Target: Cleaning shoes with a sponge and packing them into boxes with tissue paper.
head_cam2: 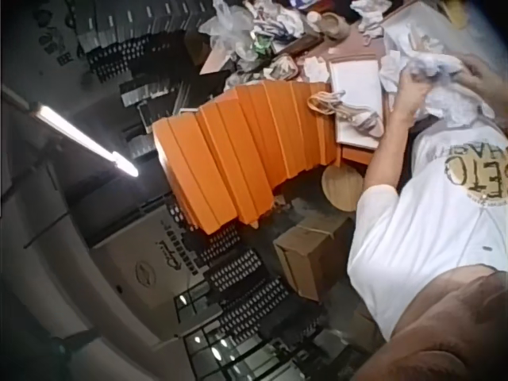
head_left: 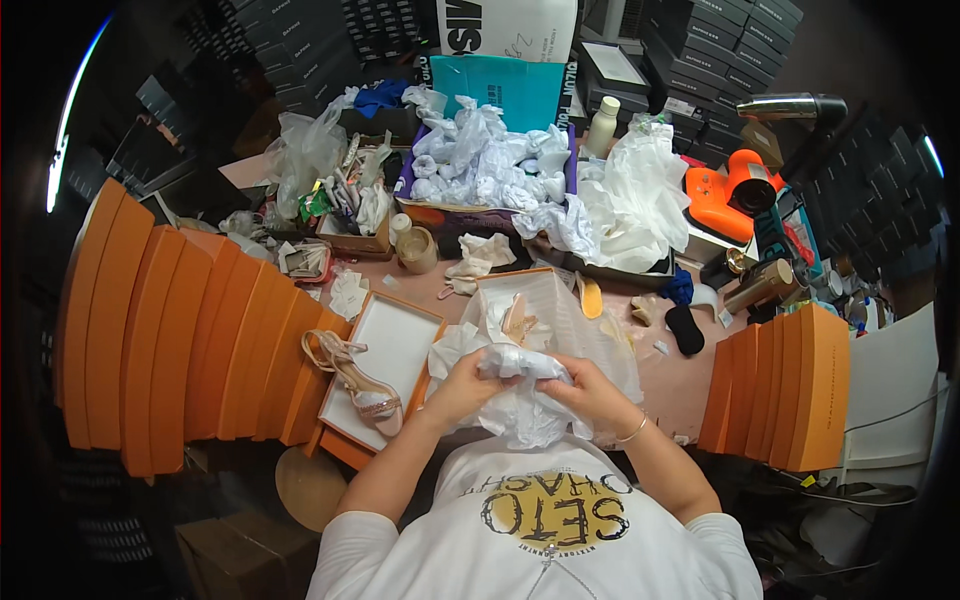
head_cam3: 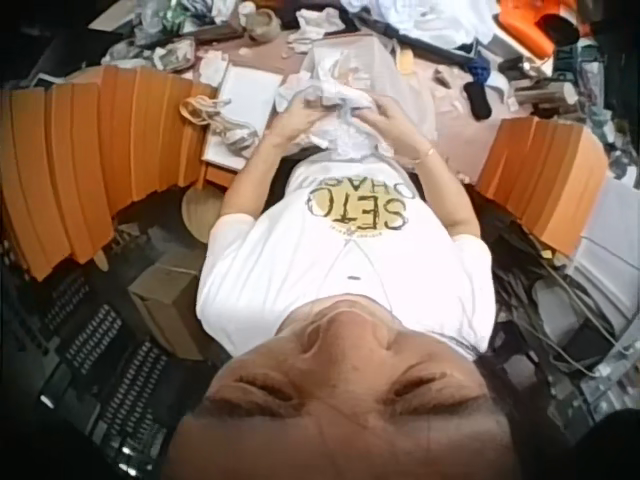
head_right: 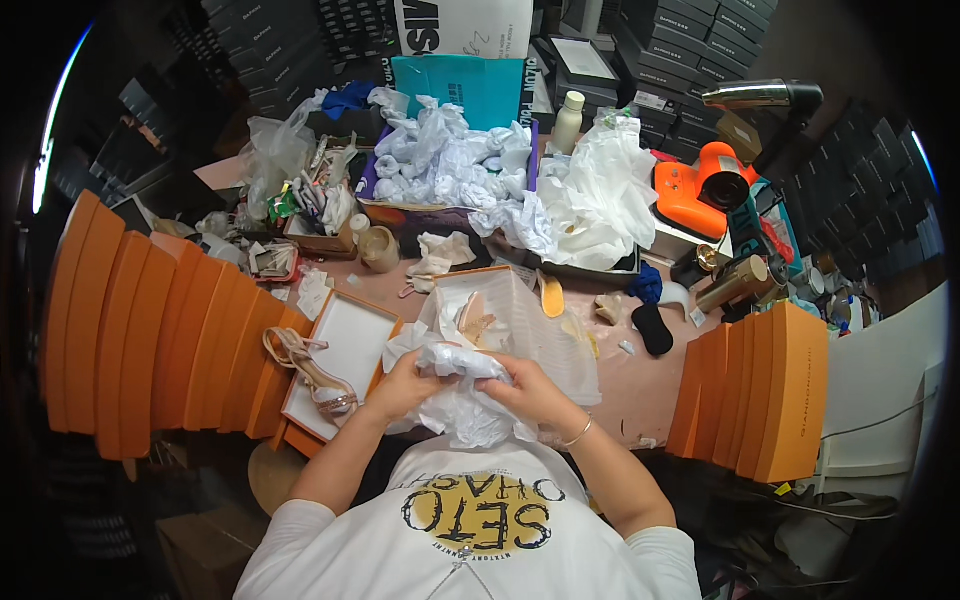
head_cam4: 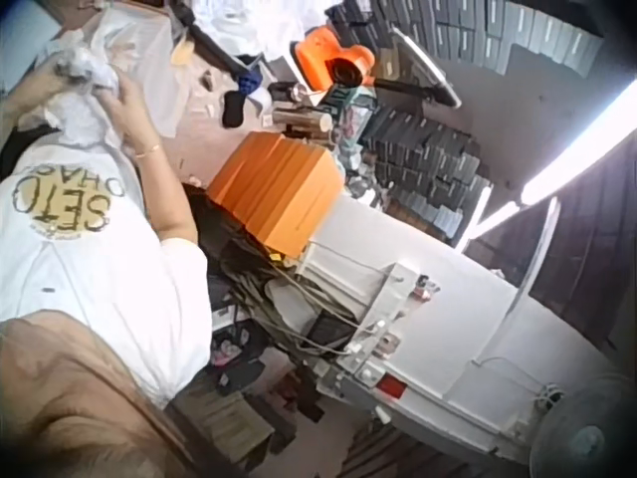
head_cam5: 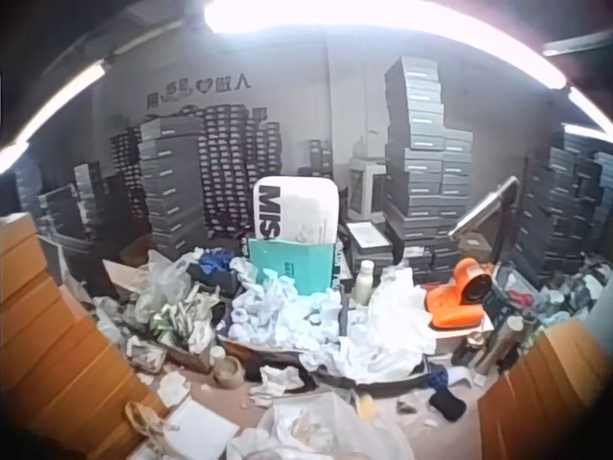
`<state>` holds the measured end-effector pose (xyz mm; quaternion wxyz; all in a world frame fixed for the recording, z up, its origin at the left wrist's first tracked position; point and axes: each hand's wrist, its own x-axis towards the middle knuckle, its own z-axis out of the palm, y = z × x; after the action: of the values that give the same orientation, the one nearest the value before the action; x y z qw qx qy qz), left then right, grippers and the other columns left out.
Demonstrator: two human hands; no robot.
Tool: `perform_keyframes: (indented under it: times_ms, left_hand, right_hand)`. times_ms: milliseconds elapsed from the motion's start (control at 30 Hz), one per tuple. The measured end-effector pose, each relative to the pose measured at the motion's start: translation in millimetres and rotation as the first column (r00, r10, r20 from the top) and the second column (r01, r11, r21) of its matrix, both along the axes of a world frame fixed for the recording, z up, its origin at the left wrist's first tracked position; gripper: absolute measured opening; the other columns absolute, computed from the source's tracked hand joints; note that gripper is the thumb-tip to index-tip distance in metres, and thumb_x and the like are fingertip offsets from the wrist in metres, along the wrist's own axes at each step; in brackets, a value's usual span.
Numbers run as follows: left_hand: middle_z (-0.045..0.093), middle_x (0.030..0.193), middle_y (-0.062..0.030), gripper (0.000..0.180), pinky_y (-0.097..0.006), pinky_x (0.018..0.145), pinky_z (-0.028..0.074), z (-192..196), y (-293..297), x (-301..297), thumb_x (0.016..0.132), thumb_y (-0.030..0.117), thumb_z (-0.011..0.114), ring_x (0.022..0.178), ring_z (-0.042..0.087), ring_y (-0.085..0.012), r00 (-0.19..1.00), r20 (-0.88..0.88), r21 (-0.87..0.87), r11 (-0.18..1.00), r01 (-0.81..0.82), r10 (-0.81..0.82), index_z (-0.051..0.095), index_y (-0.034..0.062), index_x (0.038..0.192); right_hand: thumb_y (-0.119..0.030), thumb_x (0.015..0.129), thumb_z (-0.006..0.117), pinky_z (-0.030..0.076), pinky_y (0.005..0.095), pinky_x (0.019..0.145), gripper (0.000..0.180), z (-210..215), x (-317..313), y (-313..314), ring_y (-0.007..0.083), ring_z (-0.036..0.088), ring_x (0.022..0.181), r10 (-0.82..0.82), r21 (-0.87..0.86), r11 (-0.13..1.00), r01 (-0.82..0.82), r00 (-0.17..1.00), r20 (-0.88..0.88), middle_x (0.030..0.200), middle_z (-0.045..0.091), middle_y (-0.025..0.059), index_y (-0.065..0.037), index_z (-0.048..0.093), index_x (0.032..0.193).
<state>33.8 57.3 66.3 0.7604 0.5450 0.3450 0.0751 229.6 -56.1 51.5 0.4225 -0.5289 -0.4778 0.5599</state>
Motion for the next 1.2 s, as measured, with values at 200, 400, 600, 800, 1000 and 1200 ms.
perform_keyframes:
  times_ms: [200,400,600,800,1000,1200]
  left_hand:
    - [0.057,0.122,-0.0070,0.047,-0.031,0.095,0.045,-37,-20,-22,0.088,0.010,0.065,0.111,0.056,-0.0171,0.949,0.299,-0.471,0.880,0.058,0.097,0.047,0.0032,0.131]
    - [0.064,0.109,-0.0066,0.032,-0.033,0.087,0.049,-39,-21,-31,0.086,0.010,0.066,0.102,0.062,-0.0200,0.986,0.131,-0.095,0.989,0.112,-0.099,0.060,0.0029,0.117]
    - [0.069,0.102,-0.0081,0.046,-0.030,0.084,0.051,-10,-12,-19,0.072,0.000,0.071,0.093,0.066,-0.0171,0.990,0.015,0.748,0.659,0.082,-0.141,0.063,0.0067,0.117]
    - [0.058,0.119,-0.0102,0.058,-0.034,0.089,0.051,-4,-37,-30,0.088,0.007,0.062,0.105,0.060,-0.0208,0.888,0.402,-0.473,0.881,-0.008,0.224,0.037,-0.0008,0.139]
    - [0.060,0.112,-0.0093,0.040,-0.027,0.087,0.050,-39,-57,-35,0.092,0.007,0.059,0.100,0.060,-0.0140,0.909,0.202,-0.389,0.882,-0.267,0.364,0.048,-0.0001,0.130]
    - [0.056,0.121,-0.0050,0.035,-0.037,0.103,0.040,-62,-99,0,0.094,0.011,0.056,0.114,0.053,-0.0179,0.817,0.266,-0.568,0.768,-0.295,0.511,0.045,0.0050,0.127]
  right_hand:
    - [-0.007,0.076,0.068,0.051,0.0348,0.076,0.065,1,-24,-11,0.0317,0.062,0.085,-0.062,0.216,0.946,-0.243,0.516,0.854,0.108,0.060,0.0152,-0.010,0.045,0.136]
    - [-0.023,0.074,0.078,0.042,0.0340,0.096,0.078,24,-1,1,0.0277,0.052,0.116,0.130,0.334,0.905,-0.264,0.919,0.373,0.130,0.050,0.0195,-0.007,0.040,0.140]
    - [-0.018,0.076,0.075,0.051,0.0319,0.069,0.042,-21,-3,7,0.0224,0.066,0.075,0.215,0.072,0.967,-0.245,0.934,0.286,0.099,0.067,0.0116,-0.007,0.058,0.113]
    - [-0.009,0.072,0.068,0.047,0.0387,0.063,0.028,-2,-7,4,0.0288,0.062,0.071,-0.176,0.290,0.930,-0.228,0.419,0.891,0.082,0.061,0.0096,-0.009,0.058,0.098]
    - [-0.003,0.073,0.065,0.047,0.0353,0.070,0.036,-23,-1,-25,0.0249,0.062,0.083,-0.098,0.293,0.938,-0.187,0.667,0.739,0.094,0.063,0.0090,-0.006,0.055,0.107]
    - [-0.009,0.087,0.047,0.043,0.0313,0.089,0.034,-46,-35,-35,0.0169,0.055,0.101,-0.299,-0.097,0.954,0.285,0.856,-0.421,0.112,0.058,0.0067,-0.004,0.049,0.121]
